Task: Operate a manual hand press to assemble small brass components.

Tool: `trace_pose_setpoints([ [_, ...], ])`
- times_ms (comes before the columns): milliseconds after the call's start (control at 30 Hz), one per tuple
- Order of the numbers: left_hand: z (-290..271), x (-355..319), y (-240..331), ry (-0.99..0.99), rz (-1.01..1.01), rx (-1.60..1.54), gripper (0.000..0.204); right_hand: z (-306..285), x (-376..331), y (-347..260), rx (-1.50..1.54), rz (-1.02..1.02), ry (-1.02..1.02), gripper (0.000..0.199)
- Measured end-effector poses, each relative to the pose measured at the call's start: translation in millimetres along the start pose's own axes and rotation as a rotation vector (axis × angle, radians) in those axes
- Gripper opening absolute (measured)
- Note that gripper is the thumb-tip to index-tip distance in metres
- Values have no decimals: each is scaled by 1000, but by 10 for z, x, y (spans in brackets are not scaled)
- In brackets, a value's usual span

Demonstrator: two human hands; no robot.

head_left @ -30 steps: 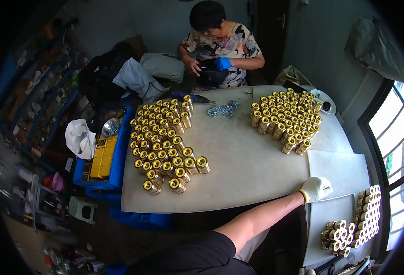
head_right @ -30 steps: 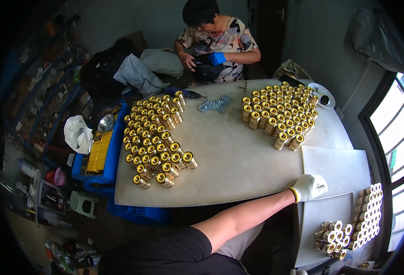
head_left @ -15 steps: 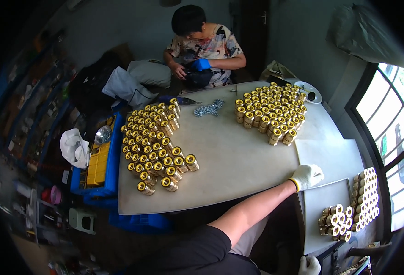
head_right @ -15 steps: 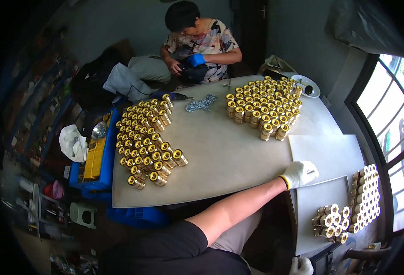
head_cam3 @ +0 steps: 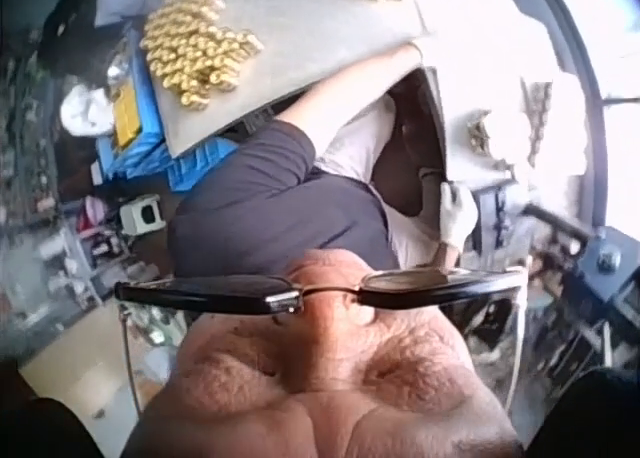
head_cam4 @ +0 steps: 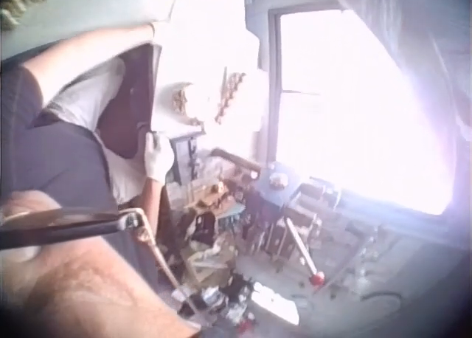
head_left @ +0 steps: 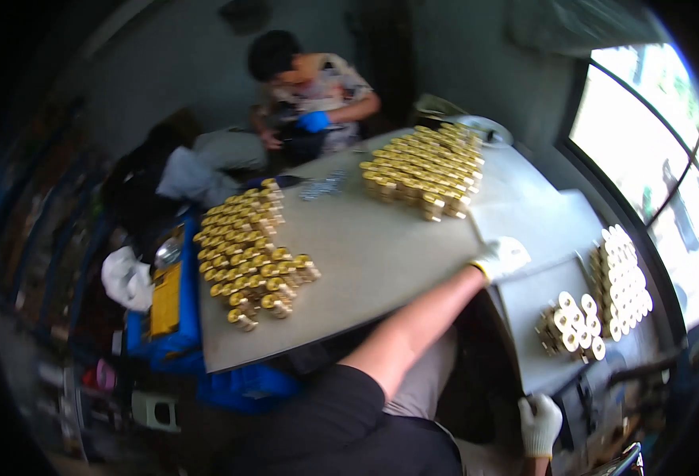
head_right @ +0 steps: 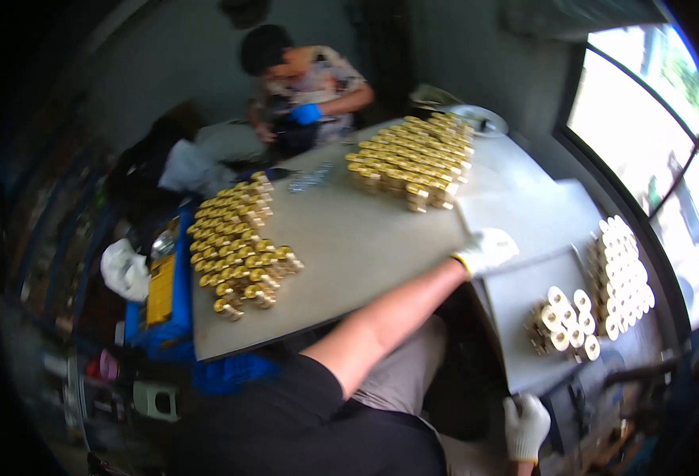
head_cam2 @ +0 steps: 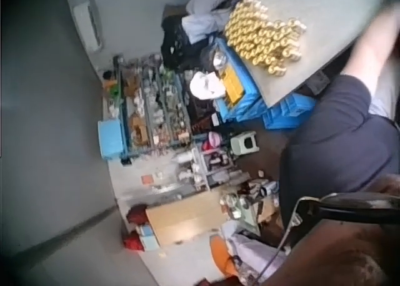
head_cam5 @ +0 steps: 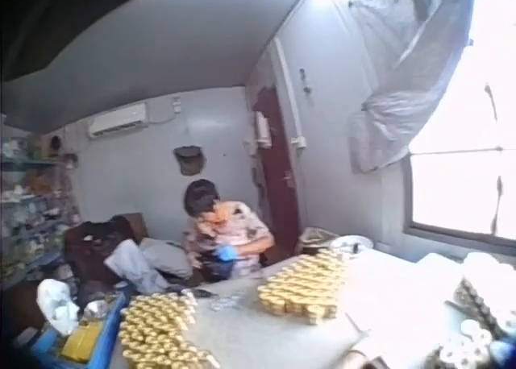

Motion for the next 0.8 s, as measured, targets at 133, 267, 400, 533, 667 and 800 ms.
trace_pose_setpoints([
  [133, -76, 16, 66, -303, 183, 438, 31, -41, 187, -161, -2, -19, 52, 29],
  [267, -509, -165, -350, -93, -506, -380, 27, 18, 221, -125, 13, 26, 82, 27],
  [400, -490, 38, 31, 16, -564, -503, 25, 19, 135, -33, 24, 59, 85, 29],
  [533, -520, 130, 1201, -55, -346, -622, 22, 9, 49, -14, 22, 83, 99, 31],
  [667, -447, 42, 1842, -149, 69, -390, 26, 21, 15, -14, 52, 83, 85, 31],
  [800, -399, -103, 2125, -178, 41, -359, 29, 16, -2, 5, 73, 99, 73, 30],
])
Point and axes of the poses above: each hand's wrist, its own x-axis towards the middle knuckle, its own z-axis out of the palm, y = z × x, the point moved 8 cm from there along x, towards the middle knuckle, and after that the axes turned 3 degrees about z, right-handed, at the moved point
